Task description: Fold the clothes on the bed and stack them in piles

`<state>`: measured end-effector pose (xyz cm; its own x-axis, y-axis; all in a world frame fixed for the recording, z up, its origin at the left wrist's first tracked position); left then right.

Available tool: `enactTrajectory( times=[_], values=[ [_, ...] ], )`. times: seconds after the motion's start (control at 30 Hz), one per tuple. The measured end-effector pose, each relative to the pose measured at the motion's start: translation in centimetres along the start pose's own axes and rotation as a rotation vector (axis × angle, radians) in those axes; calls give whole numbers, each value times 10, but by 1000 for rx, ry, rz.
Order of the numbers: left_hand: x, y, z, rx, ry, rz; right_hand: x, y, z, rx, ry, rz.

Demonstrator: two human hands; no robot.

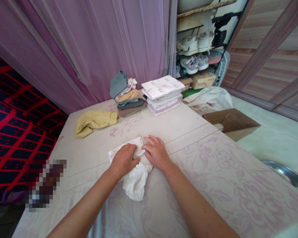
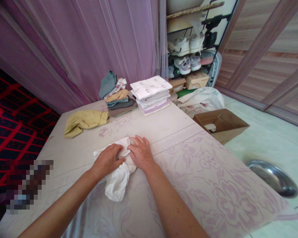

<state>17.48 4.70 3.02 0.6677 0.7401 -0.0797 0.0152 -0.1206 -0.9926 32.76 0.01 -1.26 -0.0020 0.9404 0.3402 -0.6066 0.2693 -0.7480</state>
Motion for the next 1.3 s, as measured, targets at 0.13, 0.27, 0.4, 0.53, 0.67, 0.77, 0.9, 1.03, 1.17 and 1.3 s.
enactTrajectory(
  times=[0.13,0.27,0.4,0.53,0.67,0.77,0.9,1.03,1.17,1.3],
  values=[
    [-2,-4,-2,84,-2,30,0,-2,1,18,-58,-68],
    [-3,-3,-3,122,-6,70,0,-1,-2,30,-55,-40],
    [-3,-6,-2,112,8,92,0,2,-7,13,9,41],
    [6,-17,3,48,-29,124,1,1,-7,22,15,71],
    [25,-13,12,12,74,1,2,0,-5,12,21,93],
    [36,8,20,-60,240,-14,3,-3,-5,16,16,97],
    [39,34,33,-157,326,24,3,-6,-5,50,22,77],
    [34,25,36,-280,279,-7,2,-7,-3,111,-45,45],
    [22,-2,33,-301,196,-54,0,-2,2,126,-137,86],
    [2,-15,35,-169,171,60,0,4,4,110,-161,122]
  ],
)
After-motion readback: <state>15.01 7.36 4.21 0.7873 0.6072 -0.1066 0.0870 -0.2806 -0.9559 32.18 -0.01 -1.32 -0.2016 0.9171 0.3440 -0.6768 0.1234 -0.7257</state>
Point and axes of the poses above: each hand's wrist, its own x-axis towards the middle knuckle, its own y-axis out of the palm, z = x × y, the point moved 2 cm from there along x, towards the middle knuckle, and after that the axes turned 4 degrees about x, right-handed, at the moved point
